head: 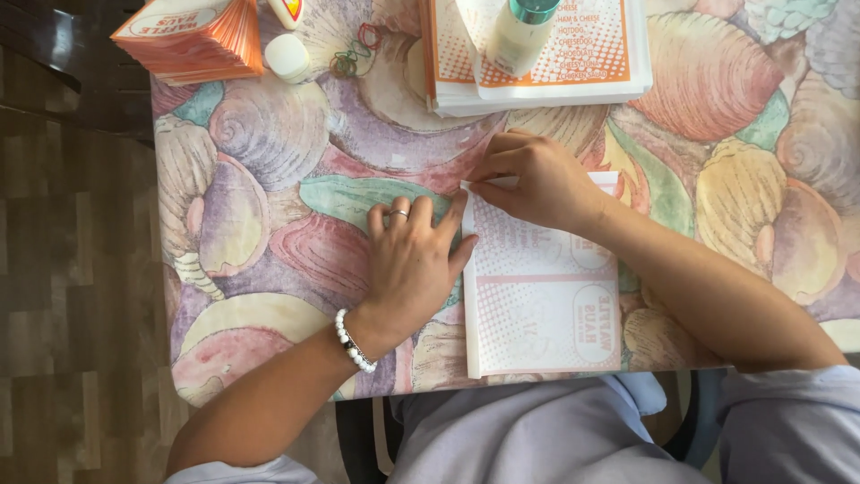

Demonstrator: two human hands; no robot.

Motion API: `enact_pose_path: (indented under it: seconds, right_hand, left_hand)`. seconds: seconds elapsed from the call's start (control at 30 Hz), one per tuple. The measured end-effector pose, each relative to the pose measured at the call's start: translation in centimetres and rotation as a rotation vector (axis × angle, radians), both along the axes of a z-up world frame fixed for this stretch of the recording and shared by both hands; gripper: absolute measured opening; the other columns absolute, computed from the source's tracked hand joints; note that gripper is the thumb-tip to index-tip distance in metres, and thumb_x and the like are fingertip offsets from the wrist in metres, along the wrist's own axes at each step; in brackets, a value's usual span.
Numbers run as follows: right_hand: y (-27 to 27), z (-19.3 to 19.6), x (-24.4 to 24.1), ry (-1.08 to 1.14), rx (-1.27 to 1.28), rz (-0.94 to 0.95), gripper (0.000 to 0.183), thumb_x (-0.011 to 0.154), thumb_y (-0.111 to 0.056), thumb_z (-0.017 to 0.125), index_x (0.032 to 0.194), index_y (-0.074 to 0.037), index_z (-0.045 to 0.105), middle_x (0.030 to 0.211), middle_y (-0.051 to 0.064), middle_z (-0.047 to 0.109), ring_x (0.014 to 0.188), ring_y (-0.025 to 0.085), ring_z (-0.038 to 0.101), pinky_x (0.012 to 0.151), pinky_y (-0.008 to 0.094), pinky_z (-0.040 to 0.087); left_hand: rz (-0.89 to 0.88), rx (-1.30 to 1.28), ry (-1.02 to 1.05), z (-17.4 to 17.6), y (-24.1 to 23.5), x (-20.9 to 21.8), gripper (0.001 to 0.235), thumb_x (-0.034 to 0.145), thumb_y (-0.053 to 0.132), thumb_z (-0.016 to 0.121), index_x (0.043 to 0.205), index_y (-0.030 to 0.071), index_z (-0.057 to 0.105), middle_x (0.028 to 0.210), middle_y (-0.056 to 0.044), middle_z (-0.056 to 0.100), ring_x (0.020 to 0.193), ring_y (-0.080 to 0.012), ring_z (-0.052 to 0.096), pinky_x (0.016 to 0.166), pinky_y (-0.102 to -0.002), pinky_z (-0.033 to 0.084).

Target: The person is manually assembling paper bags by applying glue to the edges of paper templates and folding them into shape.

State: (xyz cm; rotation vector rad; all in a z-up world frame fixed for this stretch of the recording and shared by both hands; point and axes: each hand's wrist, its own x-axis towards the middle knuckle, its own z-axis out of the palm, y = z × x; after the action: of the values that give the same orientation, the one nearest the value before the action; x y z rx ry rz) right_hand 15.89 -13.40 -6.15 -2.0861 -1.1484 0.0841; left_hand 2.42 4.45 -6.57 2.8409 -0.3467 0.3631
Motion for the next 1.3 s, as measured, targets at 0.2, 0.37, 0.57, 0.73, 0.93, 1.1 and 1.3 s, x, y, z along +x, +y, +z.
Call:
enact_pose_path:
  seconds: [0.2, 0.37, 0.57, 0.73, 0.93, 1.1, 1.3]
  right_hand:
    - [0.0, -0.5, -0.3, -0.018, 0.016, -0.001, 0.011, 0.081, -0.003, 0.080, 0.092, -0.001, 0.081, 0.080, 0.011, 0.068, 0.077, 0.025, 0.066, 0.063, 0.033, 0.055]
    - [0.0, -0.3, -0.6, -0.055, 0.016, -0.012, 0.010, 0.082, -0.002, 0.079, 0.092, -0.001, 0.081, 0.081, 0.010, 0.068, 0.078, 0.024, 0.067, 0.064, 0.032, 0.056]
    - [0.0, -0.3, -0.8, -0.197, 0.068, 0.053, 0.009, 0.083, -0.002, 0.080, 0.092, 0.000, 0.081, 0.082, 0.010, 0.068, 0.078, 0.023, 0.066, 0.065, 0.031, 0.055]
    - [-0.8, -0.4, -1.2, -0.444, -0.088, 0.121, 0.006, 0.086, -0.006, 0.076, 0.089, -0.006, 0.081, 0.085, 0.006, 0.068, 0.082, 0.020, 0.064, 0.067, 0.029, 0.054]
    - [-2.3, 0.6, -2.1, -0.701, -0.255, 0.157, 0.007, 0.094, -0.007, 0.069, 0.087, -0.007, 0.071, 0.085, 0.004, 0.062, 0.082, 0.020, 0.061, 0.070, 0.028, 0.053]
    - [-1.8, 1.3, -2.9, -0.768, -0.336, 0.155, 0.013, 0.096, -0.005, 0.067, 0.083, -0.007, 0.068, 0.081, 0.002, 0.058, 0.078, 0.017, 0.058, 0.067, 0.028, 0.050]
    - [-1.4, 2.0, -3.0, -0.757, -0.370, 0.155, 0.013, 0.097, -0.007, 0.064, 0.085, -0.009, 0.067, 0.079, 0.002, 0.055, 0.077, 0.019, 0.056, 0.066, 0.030, 0.048]
  left_hand:
    - [0.029, 0.034, 0.042, -0.1, -0.1, -0.1, 0.052, 0.096, 0.047, 0.063, 0.137, 0.015, 0.063, 0.082, -0.006, 0.051, 0.084, -0.0291, 0.052, 0.085, -0.053, 0.035]
    - [0.036, 0.045, 0.062, 0.0, 0.0, 0.1, 0.053, 0.096, 0.049, 0.062, 0.137, 0.016, 0.063, 0.083, -0.007, 0.051, 0.084, -0.0305, 0.052, 0.084, -0.054, 0.035]
    - [0.029, 0.049, -0.019, -0.5, 0.1, 0.0, 0.052, 0.097, 0.048, 0.062, 0.136, 0.014, 0.064, 0.081, -0.004, 0.047, 0.082, -0.0273, 0.049, 0.085, -0.054, 0.034]
    - [-0.007, 0.041, -0.112, 0.2, -0.3, -0.2, 0.053, 0.095, 0.039, 0.067, 0.140, 0.013, 0.059, 0.083, -0.004, 0.045, 0.084, -0.0269, 0.047, 0.088, -0.053, 0.035]
    - [0.027, 0.100, -0.076, -0.5, -0.5, -0.4, 0.047, 0.100, 0.042, 0.059, 0.135, 0.011, 0.066, 0.082, -0.005, 0.047, 0.083, -0.0264, 0.048, 0.091, -0.055, 0.033]
    - [0.027, 0.114, -0.064, 0.2, -0.7, -0.6, 0.046, 0.101, 0.040, 0.058, 0.135, 0.010, 0.067, 0.081, -0.005, 0.048, 0.082, -0.0255, 0.049, 0.091, -0.055, 0.033]
    - [0.041, 0.109, -0.043, 0.0, -0.7, -0.5, 0.048, 0.100, 0.042, 0.059, 0.137, 0.011, 0.065, 0.083, -0.005, 0.047, 0.084, -0.0266, 0.048, 0.091, -0.056, 0.033]
